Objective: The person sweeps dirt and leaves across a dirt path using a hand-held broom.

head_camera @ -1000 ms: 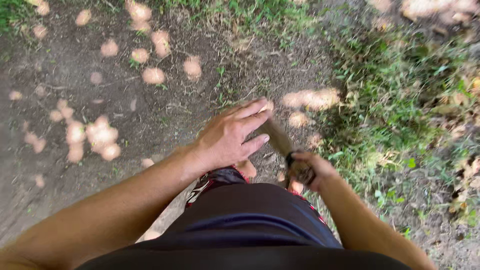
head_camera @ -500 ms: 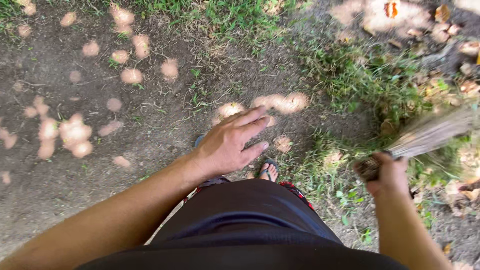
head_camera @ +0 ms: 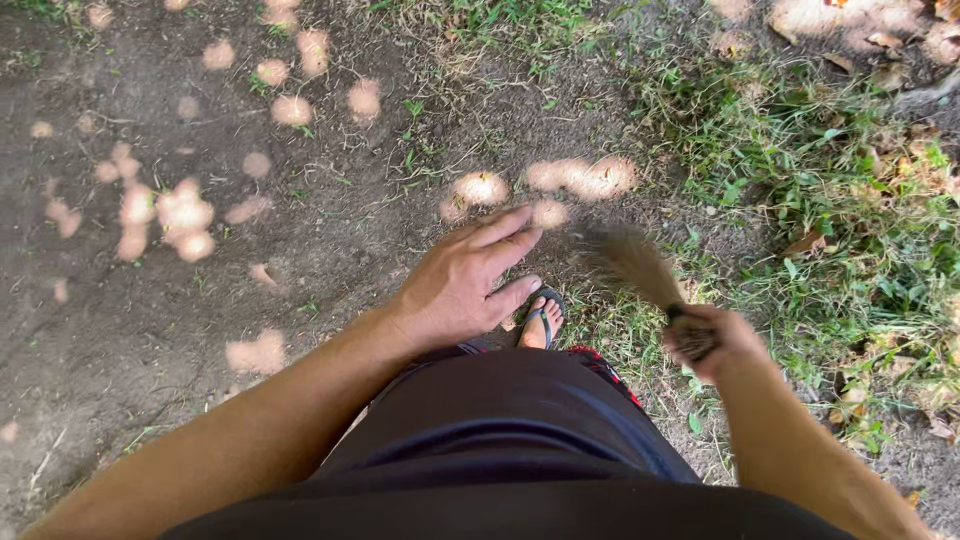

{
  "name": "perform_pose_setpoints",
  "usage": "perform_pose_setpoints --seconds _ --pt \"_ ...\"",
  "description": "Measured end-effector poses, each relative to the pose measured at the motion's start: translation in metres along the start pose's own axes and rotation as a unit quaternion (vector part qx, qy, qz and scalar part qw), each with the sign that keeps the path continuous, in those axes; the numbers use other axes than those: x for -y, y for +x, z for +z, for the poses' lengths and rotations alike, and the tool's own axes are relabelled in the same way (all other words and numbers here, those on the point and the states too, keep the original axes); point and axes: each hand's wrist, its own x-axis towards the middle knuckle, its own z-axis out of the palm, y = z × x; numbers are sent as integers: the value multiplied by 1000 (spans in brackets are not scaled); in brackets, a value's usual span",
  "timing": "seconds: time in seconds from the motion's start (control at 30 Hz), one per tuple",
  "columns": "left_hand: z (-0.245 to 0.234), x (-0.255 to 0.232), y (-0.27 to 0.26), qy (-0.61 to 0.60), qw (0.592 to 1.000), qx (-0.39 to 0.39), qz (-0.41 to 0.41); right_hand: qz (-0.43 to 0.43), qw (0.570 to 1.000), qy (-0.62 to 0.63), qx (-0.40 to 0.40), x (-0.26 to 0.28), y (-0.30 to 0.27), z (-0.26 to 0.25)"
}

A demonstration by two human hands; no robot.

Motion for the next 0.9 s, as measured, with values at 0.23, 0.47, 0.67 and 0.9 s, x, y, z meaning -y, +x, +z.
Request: perform_pose_setpoints --seconds 0.23,0.47,0.67,0.9 --pt "10 -22 -37 10 1000 -27 -7 -446 893 38 -37 29 -23 -96" --pt "40 -72 -97 -15 997 -81 -6 -182 962 -99 -179 6 -85 -75" --pt "65 -122 -173 -56 992 -83 -71 -58 985 -125 102 -103 -88 -15" --pt "83 -156 -221 -42 993 -45 -103 114 939 -189 262 -189 -82 60"
